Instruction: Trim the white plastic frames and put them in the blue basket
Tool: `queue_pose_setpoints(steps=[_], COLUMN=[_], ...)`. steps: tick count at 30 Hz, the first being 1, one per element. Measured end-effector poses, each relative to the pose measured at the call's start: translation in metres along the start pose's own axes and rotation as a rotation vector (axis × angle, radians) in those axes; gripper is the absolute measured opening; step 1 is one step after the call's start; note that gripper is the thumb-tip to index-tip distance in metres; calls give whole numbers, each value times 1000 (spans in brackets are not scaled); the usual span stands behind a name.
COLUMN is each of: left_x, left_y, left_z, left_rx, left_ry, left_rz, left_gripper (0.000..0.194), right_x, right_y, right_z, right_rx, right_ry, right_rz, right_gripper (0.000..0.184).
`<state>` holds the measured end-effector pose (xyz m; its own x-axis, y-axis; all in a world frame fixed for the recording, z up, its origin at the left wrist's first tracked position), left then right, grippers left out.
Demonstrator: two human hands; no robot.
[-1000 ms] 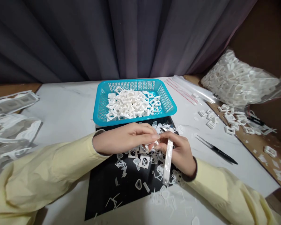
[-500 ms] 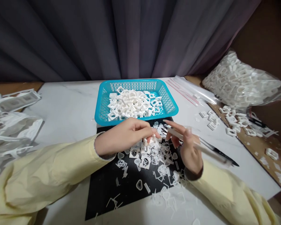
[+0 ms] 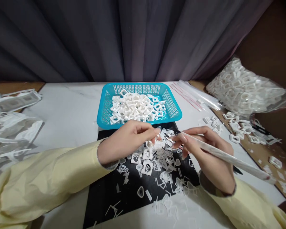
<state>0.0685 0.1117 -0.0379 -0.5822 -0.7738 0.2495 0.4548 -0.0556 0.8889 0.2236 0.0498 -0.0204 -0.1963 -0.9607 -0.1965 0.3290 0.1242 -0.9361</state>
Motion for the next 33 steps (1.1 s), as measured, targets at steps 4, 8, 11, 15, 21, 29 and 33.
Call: queue_pose_setpoints(steps=[4,8,11,15,21,29,33], left_x=[4,8,10,10,10,8,6], left_y=[6,7,11,15,13,9,9], left_z=[7,10,11,12,12,11,10], left_rx=[-2,31,39,42,59,82,81], left_ry=[68,90,90,83,72,54,49], left_rz=[-45,-60,-100,-135,-115,-88,-82], left_gripper=[34,34,35,37,34,33,33], right_x=[-4,0,0,-1,-2,2,4], right_y=[-27,-59,-66,-70,-75,-76,-74], right_z=[-4,-18,-23,-31,-44,-49,-49], right_rx=[150,358,400,441,507,571,613], right_ry=[-125,-265,-279,-266,-279,-305,-305], right_rz=[171,480,536,576,636,669,694], right_gripper=[10,9,8,9,17,14,13])
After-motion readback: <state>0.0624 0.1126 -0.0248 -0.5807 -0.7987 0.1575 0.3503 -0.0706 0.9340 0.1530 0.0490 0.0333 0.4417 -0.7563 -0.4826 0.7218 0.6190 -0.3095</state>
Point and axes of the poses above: each hand's wrist, its own x-axis away from the middle knuckle, its own z-axis out of the back of the hand, y = z × x, the point moved 9 cm from there along -x, towards the middle knuckle, and after that the axes turned 3 degrees about z, right-handed, at the moved point
